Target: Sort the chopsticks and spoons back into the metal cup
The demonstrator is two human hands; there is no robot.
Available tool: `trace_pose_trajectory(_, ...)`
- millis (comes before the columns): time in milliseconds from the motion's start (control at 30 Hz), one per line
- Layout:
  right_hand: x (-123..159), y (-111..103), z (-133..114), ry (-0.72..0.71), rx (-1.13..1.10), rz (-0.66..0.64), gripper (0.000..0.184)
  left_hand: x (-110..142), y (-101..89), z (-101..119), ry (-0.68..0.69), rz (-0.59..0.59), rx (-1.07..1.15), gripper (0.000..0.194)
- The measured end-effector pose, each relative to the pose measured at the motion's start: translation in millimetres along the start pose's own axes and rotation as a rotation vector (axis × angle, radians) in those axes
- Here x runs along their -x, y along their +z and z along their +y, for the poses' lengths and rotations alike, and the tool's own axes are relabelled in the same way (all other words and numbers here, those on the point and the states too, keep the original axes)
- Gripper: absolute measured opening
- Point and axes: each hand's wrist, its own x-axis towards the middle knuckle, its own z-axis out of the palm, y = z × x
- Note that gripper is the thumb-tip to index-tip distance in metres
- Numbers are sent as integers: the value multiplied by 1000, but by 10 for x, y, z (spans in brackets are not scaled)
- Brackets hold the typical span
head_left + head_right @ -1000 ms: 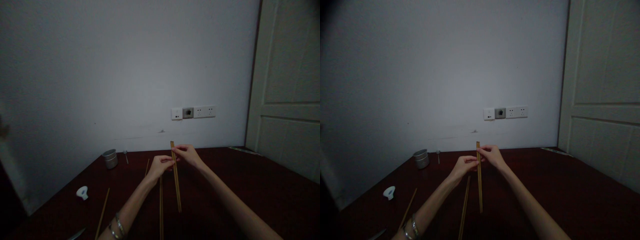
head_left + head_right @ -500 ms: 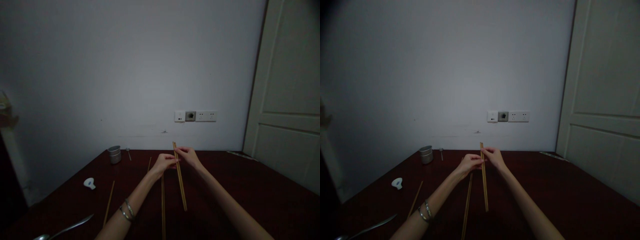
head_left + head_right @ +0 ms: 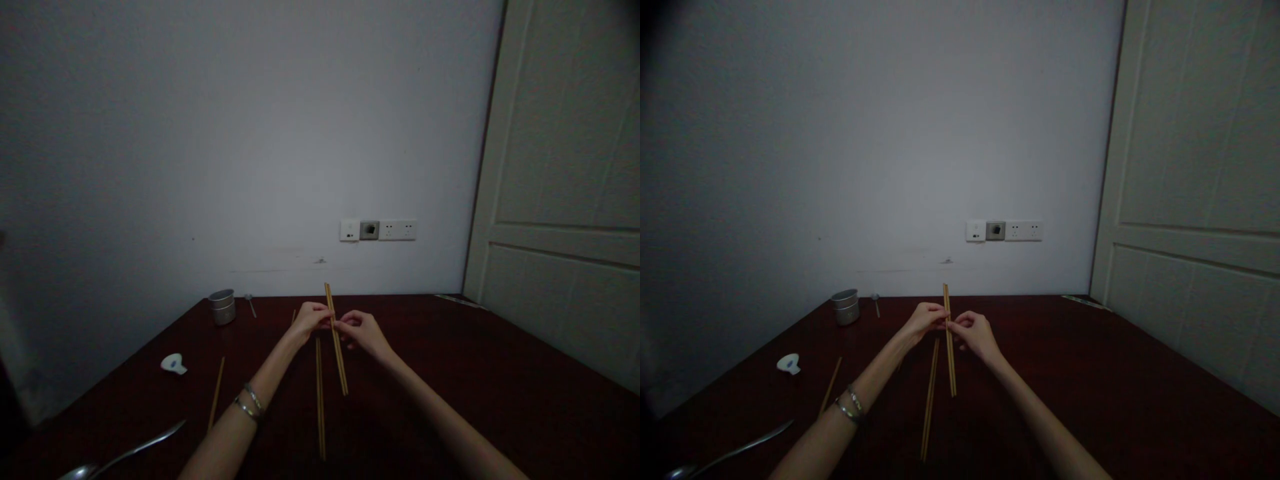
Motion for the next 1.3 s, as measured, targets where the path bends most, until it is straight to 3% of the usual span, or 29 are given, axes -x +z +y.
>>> trace_pose_trajectory(200,93,114,-10,-207,530,93,21,-26,-25,-87,-63,52,-32,11)
trace_pose_trajectory(600,89,237,0,-53,816,124,13,-48,-56,-186,-119,14,-48,10)
trace_pose_trajectory(967,30,269,120,12,814,128,19,-126,-101,-336,-150,-4,-28,16)
trace_pose_trajectory(1133,-16,289,211,172,646,19,12,-181,-164,-416,-190,-31,-123,28)
trace_pose_trajectory(1200,-16,304,259,255,587,-30,10,-199,-209,-427,-230,42,-154,31)
trace_pose_trajectory(1300,20,341,327,322,565,-46,13,-208,-286,-420,-169,243,-135,25)
